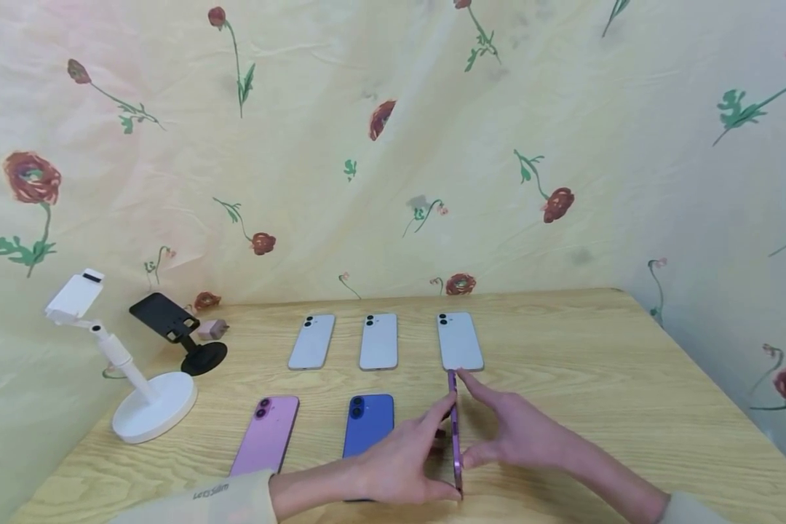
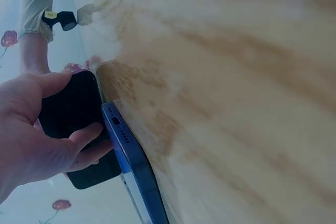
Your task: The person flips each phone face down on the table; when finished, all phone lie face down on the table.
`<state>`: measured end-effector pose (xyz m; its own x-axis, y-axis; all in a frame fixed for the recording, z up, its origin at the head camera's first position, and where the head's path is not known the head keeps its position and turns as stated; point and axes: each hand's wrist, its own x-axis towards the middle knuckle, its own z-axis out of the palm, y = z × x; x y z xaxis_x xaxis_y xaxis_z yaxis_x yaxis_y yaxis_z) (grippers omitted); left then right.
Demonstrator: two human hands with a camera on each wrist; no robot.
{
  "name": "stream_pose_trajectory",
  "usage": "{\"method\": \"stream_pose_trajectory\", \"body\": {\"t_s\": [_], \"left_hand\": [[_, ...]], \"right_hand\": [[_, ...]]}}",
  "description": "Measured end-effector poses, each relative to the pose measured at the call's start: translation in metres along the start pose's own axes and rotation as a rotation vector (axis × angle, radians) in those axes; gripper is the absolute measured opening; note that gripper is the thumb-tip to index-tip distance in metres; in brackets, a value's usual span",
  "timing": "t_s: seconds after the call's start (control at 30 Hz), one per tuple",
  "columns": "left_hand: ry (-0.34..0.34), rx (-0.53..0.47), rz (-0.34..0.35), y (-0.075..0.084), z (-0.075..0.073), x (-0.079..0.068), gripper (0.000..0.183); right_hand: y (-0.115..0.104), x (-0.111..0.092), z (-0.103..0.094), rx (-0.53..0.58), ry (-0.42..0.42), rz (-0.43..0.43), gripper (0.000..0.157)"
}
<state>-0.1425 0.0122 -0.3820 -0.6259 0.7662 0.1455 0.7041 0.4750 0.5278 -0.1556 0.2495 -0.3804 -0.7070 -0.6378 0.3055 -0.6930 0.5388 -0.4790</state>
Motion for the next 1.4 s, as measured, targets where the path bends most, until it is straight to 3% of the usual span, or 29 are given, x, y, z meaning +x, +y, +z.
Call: {"method": "stream_pose_trajectory", "body": {"t_s": [0.2,0.4,0.77,1.07,1.4], "left_hand": [[-0.012,-0.023,-0.015,0.0,-0.003,-0.002,0.112],[-0.037,-0.072,-0.044,-0.002,-0.006,-0.005,0.109],[-0.027,-0.064,-0.059,-0.003,-0.006,-0.008,0.105],[0.003,-0.108,-0.048,-0.002,-0.004,-0.011,0.099],[0.004,-0.06,-0.061,-0.001,-0.002,-0.008,0.104]], "right_hand": [[0.001,-0.001,0.001,0.031,-0.126,0.012,0.116],[0.0,0.0,0.003,0.052,-0.18,0.046,0.115],[-0.001,0.002,0.008,0.031,-0.177,0.046,0.114],[0.0,0.002,0.008,0.003,-0.15,-0.021,0.113],[0.004,-0.002,0.006,-0.035,-0.134,-0.045,0.113]]}}
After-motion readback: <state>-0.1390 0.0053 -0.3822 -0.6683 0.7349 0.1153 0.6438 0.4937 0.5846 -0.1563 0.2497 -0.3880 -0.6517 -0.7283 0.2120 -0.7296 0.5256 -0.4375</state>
